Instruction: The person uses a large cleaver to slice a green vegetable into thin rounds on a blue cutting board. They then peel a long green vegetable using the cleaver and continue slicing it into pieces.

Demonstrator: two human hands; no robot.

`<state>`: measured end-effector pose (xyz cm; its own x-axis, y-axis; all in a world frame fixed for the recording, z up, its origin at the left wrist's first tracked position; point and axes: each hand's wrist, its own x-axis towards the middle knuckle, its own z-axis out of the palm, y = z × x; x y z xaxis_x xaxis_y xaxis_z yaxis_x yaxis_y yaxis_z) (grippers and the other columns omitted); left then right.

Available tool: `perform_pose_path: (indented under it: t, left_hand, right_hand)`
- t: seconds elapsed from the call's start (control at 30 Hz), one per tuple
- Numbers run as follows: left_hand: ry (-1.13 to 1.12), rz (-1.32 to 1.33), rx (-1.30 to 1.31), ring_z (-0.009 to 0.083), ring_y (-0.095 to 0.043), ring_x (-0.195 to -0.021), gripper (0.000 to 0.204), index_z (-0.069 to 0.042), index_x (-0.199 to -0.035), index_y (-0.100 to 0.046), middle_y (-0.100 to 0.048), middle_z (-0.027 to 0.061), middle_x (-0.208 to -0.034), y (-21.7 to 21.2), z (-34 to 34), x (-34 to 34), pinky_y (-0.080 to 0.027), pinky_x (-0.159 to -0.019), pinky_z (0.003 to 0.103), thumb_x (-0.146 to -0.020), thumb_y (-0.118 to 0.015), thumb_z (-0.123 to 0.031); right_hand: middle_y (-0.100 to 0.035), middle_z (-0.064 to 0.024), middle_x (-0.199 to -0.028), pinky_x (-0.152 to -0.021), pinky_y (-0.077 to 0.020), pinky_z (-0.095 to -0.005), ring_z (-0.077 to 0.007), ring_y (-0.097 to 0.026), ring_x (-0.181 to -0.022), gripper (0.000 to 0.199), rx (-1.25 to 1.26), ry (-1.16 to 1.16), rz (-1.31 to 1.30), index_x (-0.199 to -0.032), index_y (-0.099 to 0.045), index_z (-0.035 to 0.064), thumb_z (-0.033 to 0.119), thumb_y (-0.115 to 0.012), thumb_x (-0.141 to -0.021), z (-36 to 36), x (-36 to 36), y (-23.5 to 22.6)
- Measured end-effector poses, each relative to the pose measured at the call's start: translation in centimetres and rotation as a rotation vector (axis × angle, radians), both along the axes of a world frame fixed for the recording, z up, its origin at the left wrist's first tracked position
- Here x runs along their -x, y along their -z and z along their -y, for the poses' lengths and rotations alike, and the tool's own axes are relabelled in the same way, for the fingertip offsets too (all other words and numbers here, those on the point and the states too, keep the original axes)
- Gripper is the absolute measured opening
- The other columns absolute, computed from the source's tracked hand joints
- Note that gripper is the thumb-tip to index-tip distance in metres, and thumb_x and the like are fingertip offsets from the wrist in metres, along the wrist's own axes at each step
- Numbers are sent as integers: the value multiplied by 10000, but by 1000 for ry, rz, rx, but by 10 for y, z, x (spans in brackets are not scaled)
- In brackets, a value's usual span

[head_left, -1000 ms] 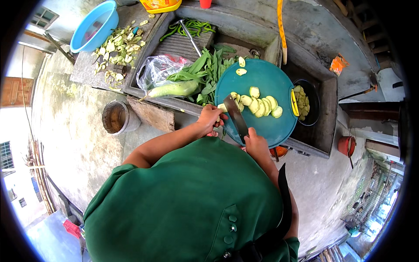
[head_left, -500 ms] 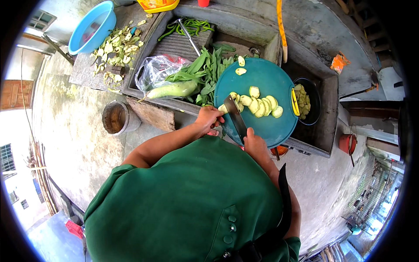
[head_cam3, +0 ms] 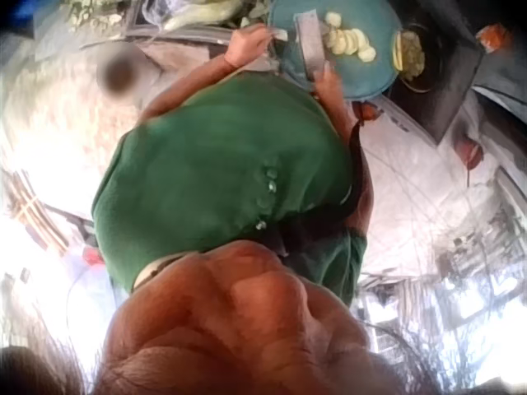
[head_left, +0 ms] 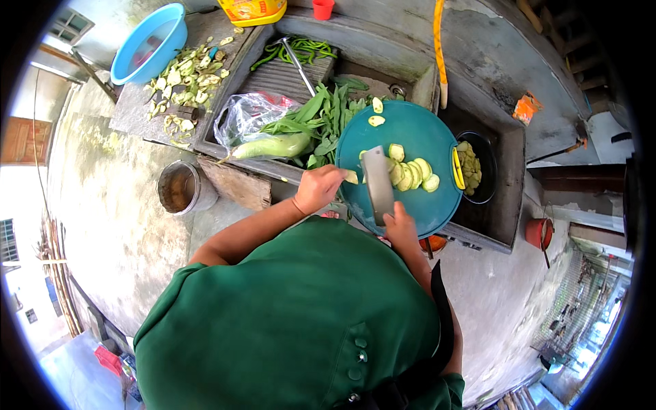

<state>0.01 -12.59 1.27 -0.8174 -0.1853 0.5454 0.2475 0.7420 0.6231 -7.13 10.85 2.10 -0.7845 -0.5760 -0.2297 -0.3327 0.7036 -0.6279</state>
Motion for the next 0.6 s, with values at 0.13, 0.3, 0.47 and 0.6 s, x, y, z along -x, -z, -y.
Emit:
perform_pose_path:
  t: [0.13,0.3,0.47,0.6]
  left_hand:
    - [150,-148,436,186,-567,-579,289,-46,-893,-566,-565,56,-816,-17,22,-4,-467,-463,281,-606,-598,-45]
    - [164,-167,506,166,-530,-547,234,-55,-856,-520,-487,36,-707,-21,21,-3,-441,-445,282,-631,-579,-83]
    - [202,67,568,173,-536,-549,116,-75,-743,-467,-459,37,-640,12,4,-3,-443,-453,291,-658,-539,-109]
    - [228,164,560,184,-540,-558,109,-75,-742,-471,-466,36,-637,25,-13,-5,-433,-452,306,-657,-521,-118]
  right_hand:
    - [-524,-204,-547,-500,-435,-420,-380,-553,-531,169,162,154,303,-840,-409,-5,133,-504,-814,-1,3,-39]
    - [-537,-221,-592,-509,-428,-447,-400,-550,-575,179,140,110,188,-881,-420,-5,134,-513,-815,-10,-2,-36]
    - [-553,-235,-636,-534,-420,-495,-418,-550,-620,212,-11,-88,-70,-956,-417,11,136,-511,-813,-13,-14,-28]
    - [-557,-227,-629,-534,-419,-509,-420,-551,-610,219,-106,-140,-71,-962,-396,32,144,-509,-812,-10,-15,-30]
